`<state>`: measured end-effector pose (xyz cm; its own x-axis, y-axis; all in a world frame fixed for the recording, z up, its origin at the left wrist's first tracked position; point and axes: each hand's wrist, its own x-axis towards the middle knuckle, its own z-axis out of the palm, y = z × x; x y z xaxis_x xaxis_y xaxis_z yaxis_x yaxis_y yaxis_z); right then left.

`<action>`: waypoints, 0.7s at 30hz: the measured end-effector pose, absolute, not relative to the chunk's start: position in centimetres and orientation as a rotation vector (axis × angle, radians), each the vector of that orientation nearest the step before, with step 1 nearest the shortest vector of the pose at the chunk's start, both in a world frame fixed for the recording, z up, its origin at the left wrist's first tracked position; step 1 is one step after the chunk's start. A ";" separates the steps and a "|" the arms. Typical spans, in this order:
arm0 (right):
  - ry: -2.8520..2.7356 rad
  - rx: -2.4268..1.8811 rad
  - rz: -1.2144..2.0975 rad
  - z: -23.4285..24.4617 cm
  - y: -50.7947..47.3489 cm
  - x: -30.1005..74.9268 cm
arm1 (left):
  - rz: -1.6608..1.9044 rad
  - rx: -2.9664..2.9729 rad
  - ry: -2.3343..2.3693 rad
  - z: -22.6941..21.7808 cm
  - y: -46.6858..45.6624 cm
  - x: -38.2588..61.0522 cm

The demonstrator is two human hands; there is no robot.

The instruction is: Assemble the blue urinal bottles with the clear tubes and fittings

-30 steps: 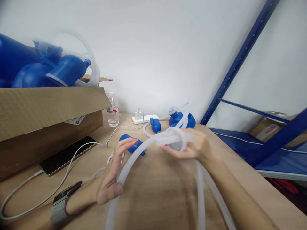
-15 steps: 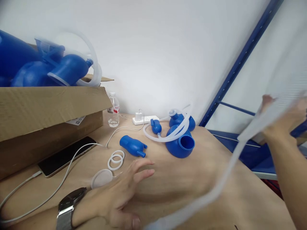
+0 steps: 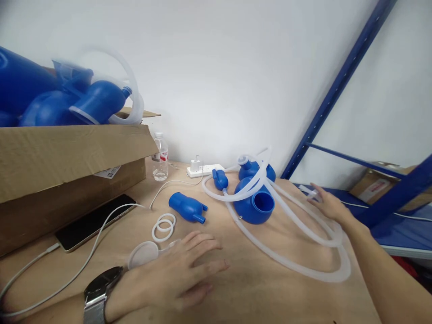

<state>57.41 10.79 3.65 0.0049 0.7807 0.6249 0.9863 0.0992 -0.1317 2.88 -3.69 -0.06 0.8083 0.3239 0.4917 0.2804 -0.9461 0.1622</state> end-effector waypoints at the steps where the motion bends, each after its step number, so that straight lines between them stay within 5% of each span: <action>1: -1.867 -1.736 -0.349 3.3 10.9 57.0 | 0.853 2.950 0.480 -0.2 -3.6 3.0; 6: -1.903 -1.783 0.056 4.4 10.2 53.4 | 0.899 3.059 0.726 1.2 -3.0 2.9; 13: -1.869 -1.621 0.086 9.0 7.2 45.9 | 0.284 2.708 1.497 5.0 -0.4 -1.2; 15: -2.109 -1.507 0.238 8.8 5.9 43.2 | 0.348 2.672 1.490 4.6 0.0 -2.3; 21: -2.182 -1.295 -0.081 4.3 4.4 38.4 | 0.671 2.727 1.258 3.1 -0.3 -2.9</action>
<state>38.44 4.44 4.29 -0.3493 0.7813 0.5173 0.8176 0.5238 -0.2391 -2.95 -0.30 3.13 0.5709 0.7380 0.3599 0.7100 -0.6639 0.2351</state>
